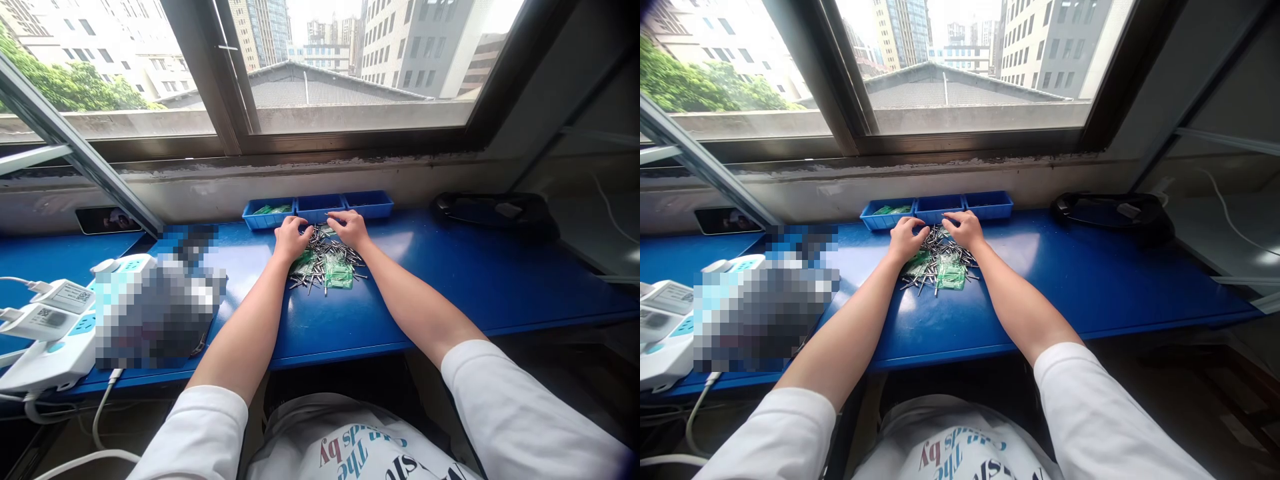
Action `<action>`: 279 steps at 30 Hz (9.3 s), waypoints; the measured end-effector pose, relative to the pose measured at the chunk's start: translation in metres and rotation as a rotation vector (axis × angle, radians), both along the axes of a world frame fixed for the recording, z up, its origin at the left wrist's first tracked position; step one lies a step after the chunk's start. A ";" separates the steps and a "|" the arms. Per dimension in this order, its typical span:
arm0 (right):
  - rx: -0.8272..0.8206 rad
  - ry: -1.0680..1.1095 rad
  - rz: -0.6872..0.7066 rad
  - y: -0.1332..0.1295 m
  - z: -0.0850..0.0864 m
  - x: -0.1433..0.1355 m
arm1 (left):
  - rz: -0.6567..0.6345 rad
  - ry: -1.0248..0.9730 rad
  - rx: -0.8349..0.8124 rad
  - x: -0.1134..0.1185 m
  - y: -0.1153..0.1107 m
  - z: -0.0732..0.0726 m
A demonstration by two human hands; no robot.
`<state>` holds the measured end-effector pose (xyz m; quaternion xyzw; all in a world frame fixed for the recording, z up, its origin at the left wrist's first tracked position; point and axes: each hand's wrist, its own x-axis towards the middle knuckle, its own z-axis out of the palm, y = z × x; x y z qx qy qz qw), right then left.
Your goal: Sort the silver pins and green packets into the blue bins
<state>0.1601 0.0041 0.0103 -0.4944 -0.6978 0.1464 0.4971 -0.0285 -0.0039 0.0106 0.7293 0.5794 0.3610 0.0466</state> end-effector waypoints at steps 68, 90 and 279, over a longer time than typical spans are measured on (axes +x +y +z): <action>-0.075 -0.508 0.270 -0.002 -0.012 -0.010 | -0.007 0.101 -0.184 0.000 0.003 -0.006; -0.104 -0.488 0.272 -0.003 -0.010 -0.011 | -0.023 0.111 -0.183 0.000 0.004 -0.007; -0.254 0.277 0.327 0.001 -0.008 -0.008 | -0.269 0.011 -0.056 0.005 -0.003 0.003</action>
